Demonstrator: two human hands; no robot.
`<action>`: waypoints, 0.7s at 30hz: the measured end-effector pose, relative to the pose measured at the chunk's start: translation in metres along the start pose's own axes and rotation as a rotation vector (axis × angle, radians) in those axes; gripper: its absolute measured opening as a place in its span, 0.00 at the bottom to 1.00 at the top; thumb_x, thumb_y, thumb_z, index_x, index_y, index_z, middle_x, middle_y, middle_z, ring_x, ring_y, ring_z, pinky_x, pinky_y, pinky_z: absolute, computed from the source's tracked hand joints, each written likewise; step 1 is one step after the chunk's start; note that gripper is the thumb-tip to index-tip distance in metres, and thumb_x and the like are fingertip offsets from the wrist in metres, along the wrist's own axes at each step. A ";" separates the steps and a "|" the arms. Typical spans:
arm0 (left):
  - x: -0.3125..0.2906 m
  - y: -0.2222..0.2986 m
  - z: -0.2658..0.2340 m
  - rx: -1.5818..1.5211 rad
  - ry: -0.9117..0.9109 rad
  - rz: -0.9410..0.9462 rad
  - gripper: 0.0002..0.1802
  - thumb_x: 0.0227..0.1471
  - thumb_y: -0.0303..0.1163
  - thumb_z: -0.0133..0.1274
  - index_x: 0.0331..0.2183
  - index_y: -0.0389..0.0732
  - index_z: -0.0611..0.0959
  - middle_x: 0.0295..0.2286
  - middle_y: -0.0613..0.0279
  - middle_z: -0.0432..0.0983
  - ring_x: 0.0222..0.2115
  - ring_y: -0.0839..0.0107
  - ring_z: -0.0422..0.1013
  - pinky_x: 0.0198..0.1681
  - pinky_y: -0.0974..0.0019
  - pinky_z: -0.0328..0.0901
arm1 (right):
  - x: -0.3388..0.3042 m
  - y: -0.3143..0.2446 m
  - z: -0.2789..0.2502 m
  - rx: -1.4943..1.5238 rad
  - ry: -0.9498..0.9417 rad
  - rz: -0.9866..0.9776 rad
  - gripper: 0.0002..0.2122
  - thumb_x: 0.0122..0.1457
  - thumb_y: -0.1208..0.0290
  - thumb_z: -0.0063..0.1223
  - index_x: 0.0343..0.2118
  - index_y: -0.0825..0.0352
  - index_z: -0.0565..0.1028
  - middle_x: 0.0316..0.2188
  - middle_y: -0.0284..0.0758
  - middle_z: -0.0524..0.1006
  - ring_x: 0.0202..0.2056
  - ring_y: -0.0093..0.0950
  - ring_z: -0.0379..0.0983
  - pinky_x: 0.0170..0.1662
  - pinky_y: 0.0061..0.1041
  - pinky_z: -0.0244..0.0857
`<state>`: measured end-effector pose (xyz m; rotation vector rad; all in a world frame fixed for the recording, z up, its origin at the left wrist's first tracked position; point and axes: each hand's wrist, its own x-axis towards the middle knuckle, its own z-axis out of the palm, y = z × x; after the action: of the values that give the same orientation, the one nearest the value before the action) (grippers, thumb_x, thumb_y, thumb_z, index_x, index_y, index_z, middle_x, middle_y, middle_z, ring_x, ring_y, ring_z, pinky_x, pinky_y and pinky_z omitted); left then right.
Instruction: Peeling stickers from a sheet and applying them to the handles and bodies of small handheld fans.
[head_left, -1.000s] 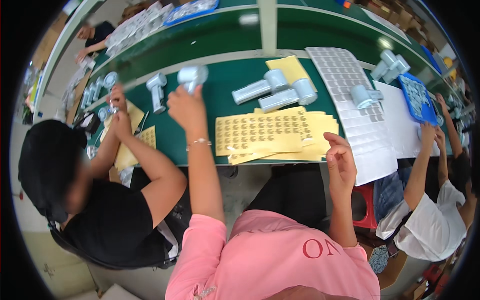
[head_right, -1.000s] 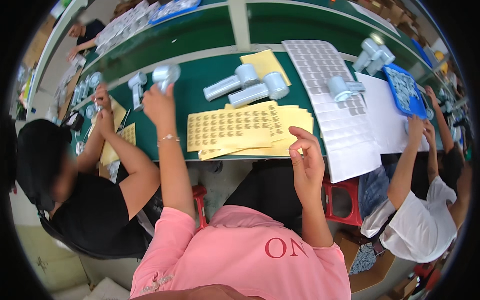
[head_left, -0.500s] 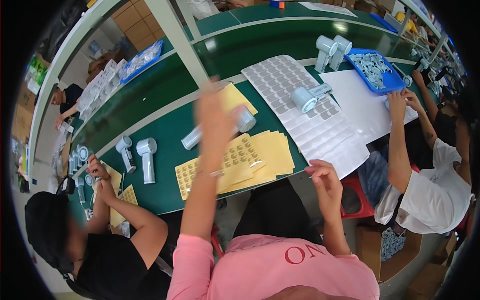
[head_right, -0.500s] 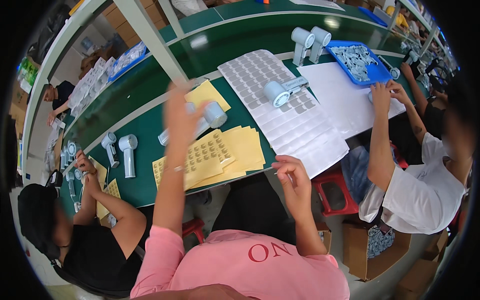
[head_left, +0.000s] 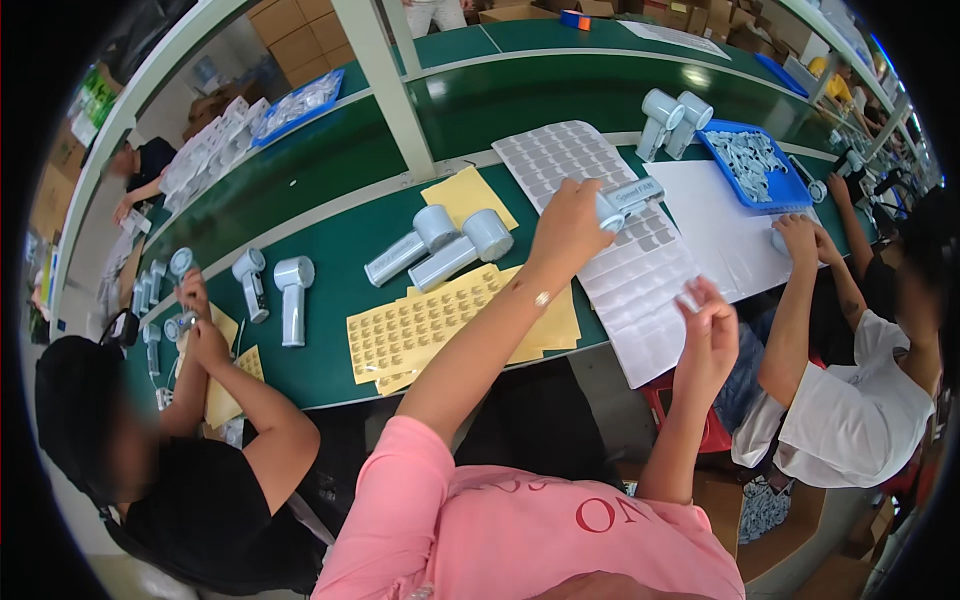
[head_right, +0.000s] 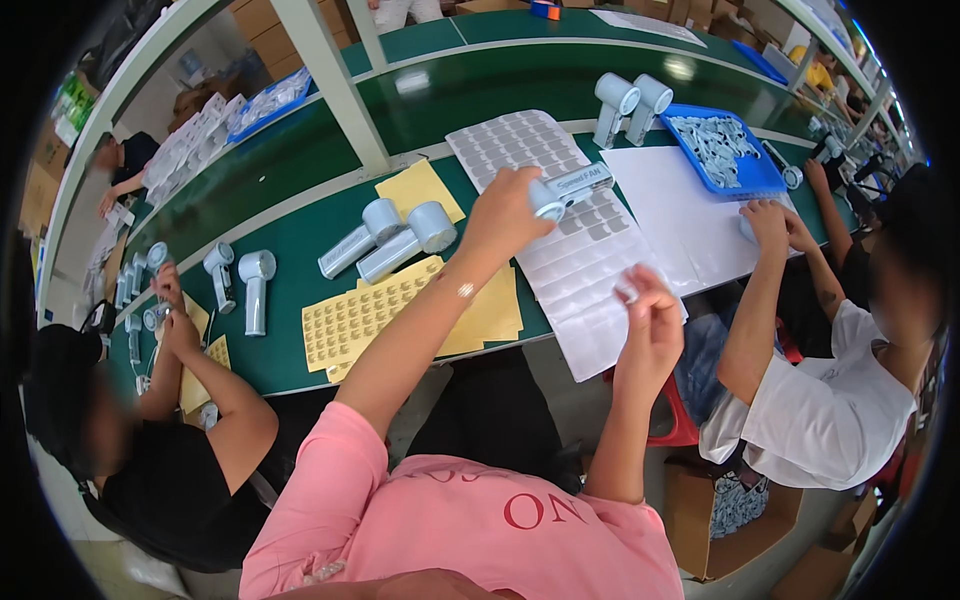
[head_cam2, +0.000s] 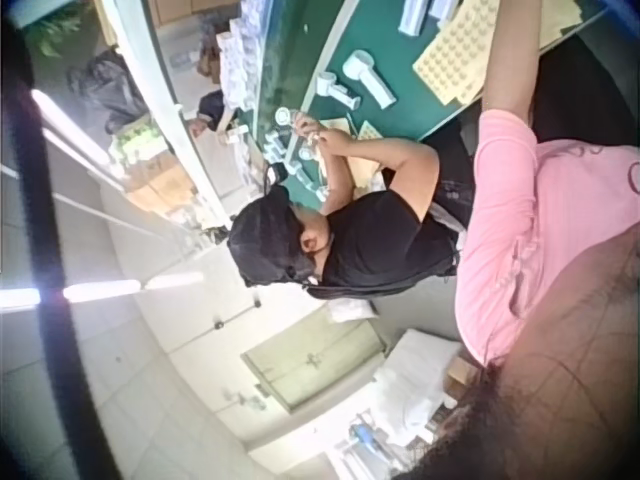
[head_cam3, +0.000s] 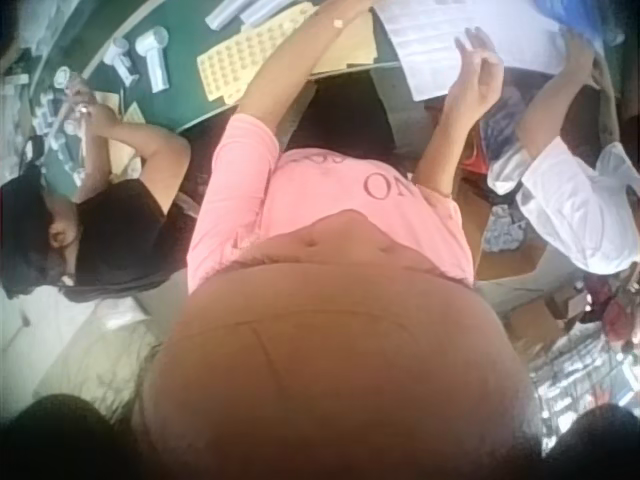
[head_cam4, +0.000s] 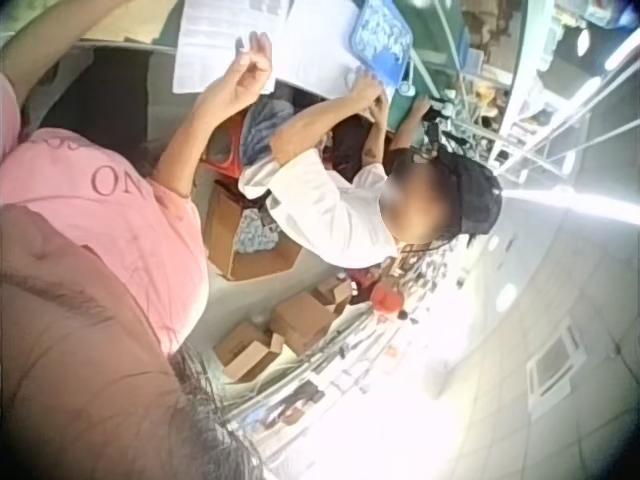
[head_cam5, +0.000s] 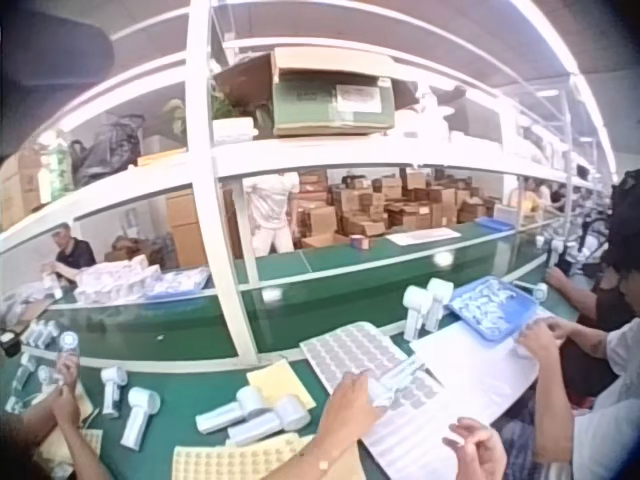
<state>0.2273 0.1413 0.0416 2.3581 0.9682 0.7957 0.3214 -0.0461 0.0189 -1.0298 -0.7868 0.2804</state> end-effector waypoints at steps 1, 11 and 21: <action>-0.019 0.000 -0.012 -0.095 0.075 0.055 0.35 0.32 0.30 0.62 0.46 0.40 0.69 0.38 0.51 0.66 0.40 0.56 0.66 0.40 0.63 0.64 | 0.009 0.001 0.006 0.074 0.064 0.001 0.04 0.58 0.74 0.44 0.30 0.69 0.66 0.47 0.46 0.66 0.50 0.38 0.64 0.50 0.39 0.62; -0.163 -0.027 -0.038 -0.127 0.419 0.162 0.42 0.29 0.22 0.64 0.48 0.39 0.63 0.42 0.51 0.63 0.45 0.55 0.62 0.46 0.61 0.62 | 0.016 -0.017 0.118 0.495 0.088 0.214 0.06 0.61 0.70 0.40 0.34 0.68 0.65 0.44 0.45 0.69 0.19 0.24 0.72 0.25 0.24 0.70; -0.202 -0.022 -0.075 -2.065 -0.238 -0.417 0.40 0.52 0.63 0.33 0.53 0.39 0.61 0.49 0.56 0.61 0.51 0.64 0.60 0.53 0.58 0.56 | -0.044 -0.044 0.164 0.600 -0.463 -0.145 0.03 0.60 0.79 0.37 0.35 0.70 0.59 0.43 0.53 0.67 0.18 0.27 0.72 0.25 0.26 0.68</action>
<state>0.0498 0.0206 0.0152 0.3880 0.1041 0.6501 0.1695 0.0155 0.0818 -0.3368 -1.0995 0.6003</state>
